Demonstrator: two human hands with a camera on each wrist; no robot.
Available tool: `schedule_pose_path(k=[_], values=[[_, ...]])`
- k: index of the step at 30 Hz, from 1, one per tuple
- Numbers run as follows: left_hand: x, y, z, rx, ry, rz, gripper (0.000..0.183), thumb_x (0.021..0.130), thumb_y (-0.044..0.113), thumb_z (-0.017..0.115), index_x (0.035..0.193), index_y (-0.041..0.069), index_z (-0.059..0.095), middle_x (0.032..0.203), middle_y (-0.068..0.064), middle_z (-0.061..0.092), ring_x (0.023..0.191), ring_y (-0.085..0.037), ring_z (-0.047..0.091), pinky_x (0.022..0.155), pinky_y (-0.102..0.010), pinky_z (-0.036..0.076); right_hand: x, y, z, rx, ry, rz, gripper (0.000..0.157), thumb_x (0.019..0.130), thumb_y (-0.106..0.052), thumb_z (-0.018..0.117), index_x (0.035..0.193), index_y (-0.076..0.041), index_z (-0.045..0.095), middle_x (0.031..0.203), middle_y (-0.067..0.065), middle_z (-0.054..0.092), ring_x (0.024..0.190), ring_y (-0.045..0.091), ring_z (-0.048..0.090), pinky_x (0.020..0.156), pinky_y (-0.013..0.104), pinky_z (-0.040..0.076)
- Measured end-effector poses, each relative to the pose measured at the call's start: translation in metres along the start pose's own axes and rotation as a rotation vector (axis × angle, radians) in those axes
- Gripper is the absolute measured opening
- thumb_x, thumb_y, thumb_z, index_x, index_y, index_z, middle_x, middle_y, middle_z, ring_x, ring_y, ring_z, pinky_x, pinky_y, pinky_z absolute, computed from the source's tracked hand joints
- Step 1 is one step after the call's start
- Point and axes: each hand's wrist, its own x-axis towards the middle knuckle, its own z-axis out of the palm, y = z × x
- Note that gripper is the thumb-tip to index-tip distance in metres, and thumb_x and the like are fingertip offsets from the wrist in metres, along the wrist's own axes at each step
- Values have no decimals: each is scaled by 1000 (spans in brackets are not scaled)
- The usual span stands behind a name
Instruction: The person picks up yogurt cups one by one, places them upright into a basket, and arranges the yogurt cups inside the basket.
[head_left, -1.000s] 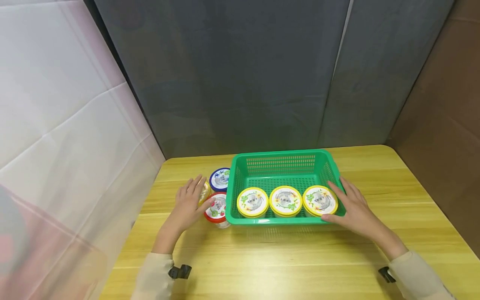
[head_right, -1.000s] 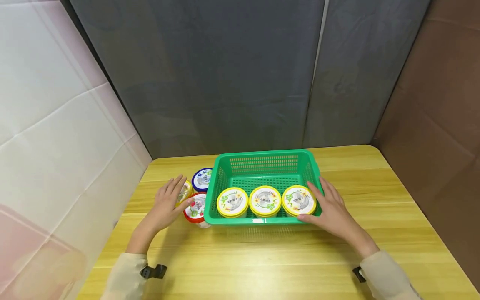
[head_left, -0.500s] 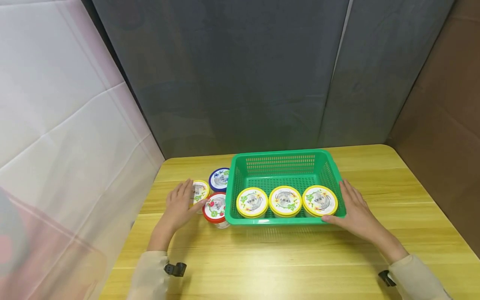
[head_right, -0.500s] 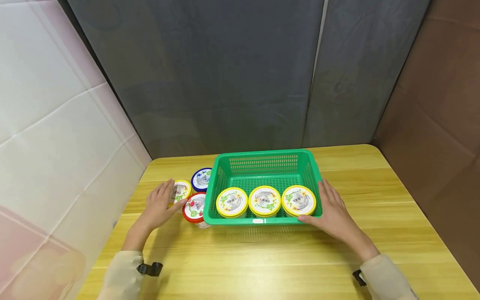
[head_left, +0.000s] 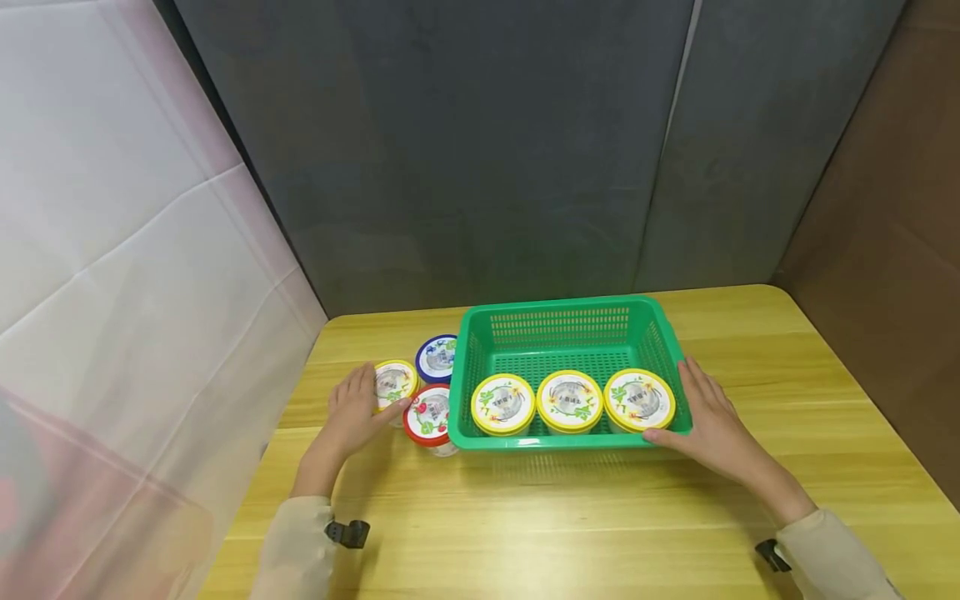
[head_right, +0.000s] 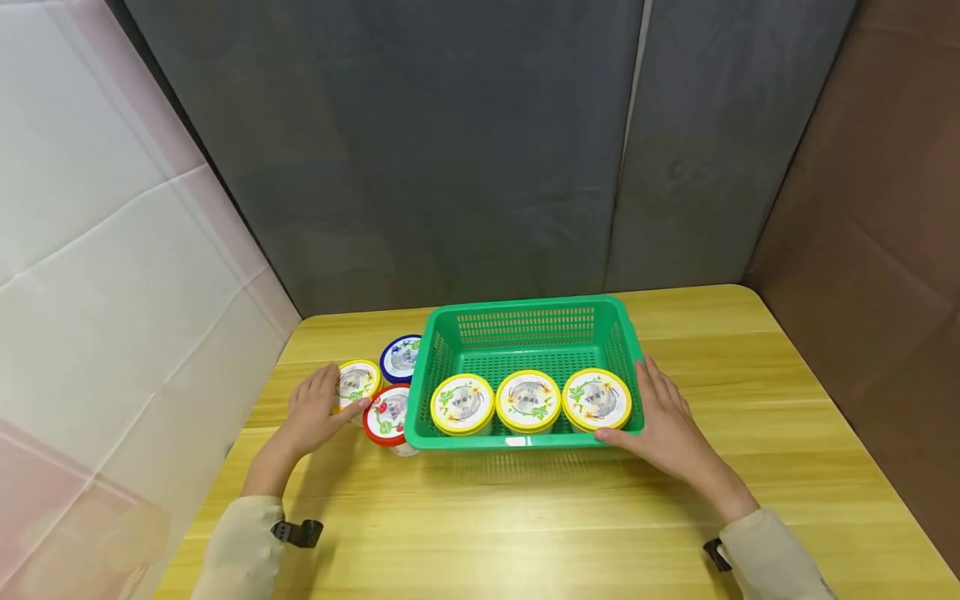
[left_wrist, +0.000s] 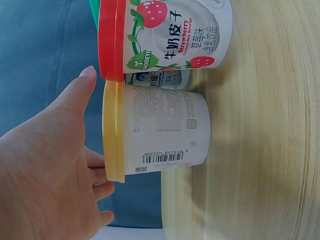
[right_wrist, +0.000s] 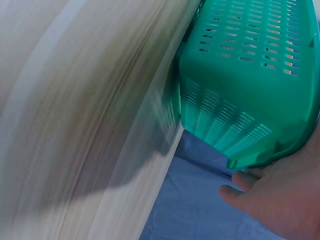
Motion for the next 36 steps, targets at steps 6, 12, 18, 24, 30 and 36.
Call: schedule_pose_path(k=[6,12,18,24,30,36], values=[[3,-1,2,-1,-3,-11,103,94,61,53,154,-11,11,161,-32,15,148,-50,12,118,-67,10,1,0,0,1,2,7,128,77,-62,75,159,-6,-6,167,19,-7,146,59,9,108,78,15],[5,-4,4,-24,-3,-22,103,93,60,54,153,-12,12,160,-34,16,148,-51,12,118,-68,10,0,0,0,3,6,9,128,77,-62,75,159,-6,-5,167,19,-6,146,58,10,108,78,16],[8,-5,4,-26,-27,-40,103,94,60,54,153,-13,11,160,-34,13,148,-52,11,118,-69,9,0,-1,1,3,14,5,128,77,-62,75,159,-6,-5,167,21,-4,146,59,11,108,79,16],[10,-7,3,-11,-33,-45,102,95,59,53,152,-14,10,160,-35,11,148,-52,10,118,-68,9,0,0,2,2,21,3,128,77,-62,75,159,-6,-4,167,22,-1,146,58,12,107,79,17],[11,-9,3,0,-28,-41,104,93,58,56,152,-14,11,159,-36,14,147,-52,13,118,-68,11,1,0,3,3,28,0,127,77,-62,76,159,-6,-4,167,22,0,145,58,13,107,79,17],[13,-11,4,8,-23,-40,103,93,58,57,152,-14,12,158,-36,16,146,-52,14,118,-67,11,1,0,3,5,32,-2,127,77,-61,76,159,-6,-3,167,22,0,145,59,13,107,79,17]])
